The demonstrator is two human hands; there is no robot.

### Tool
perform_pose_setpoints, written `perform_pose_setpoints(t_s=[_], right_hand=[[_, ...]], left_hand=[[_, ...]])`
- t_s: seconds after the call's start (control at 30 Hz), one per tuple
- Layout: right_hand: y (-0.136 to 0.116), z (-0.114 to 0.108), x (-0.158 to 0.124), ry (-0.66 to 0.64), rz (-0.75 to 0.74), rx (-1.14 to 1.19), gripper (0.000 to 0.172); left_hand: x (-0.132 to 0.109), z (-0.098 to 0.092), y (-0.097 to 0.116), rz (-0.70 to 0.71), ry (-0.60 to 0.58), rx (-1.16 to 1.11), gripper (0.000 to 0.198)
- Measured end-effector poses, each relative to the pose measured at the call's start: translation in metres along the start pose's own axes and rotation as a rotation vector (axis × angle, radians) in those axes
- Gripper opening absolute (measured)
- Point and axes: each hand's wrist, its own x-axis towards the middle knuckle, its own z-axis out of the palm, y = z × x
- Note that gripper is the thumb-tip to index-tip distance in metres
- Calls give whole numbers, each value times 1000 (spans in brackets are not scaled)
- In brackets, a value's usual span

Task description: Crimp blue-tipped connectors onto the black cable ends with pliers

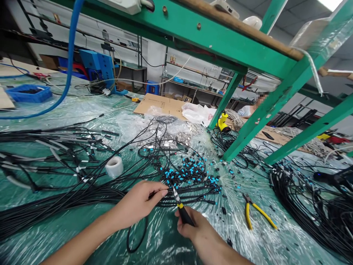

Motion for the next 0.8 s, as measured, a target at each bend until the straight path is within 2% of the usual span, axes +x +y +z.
perform_pose_setpoints(t_s=[0.27,0.53,0.8], right_hand=[[-1,-5,-6,5,88,21,36],[9,-3,-2,-65,-34,23,26],[18,4,8,-44,-6,66,15]], left_hand=[[0,1,3,16,-2,-33,37],[-1,3,4,29,-6,-36,34],[1,7,-4,-12,2,-2,34]])
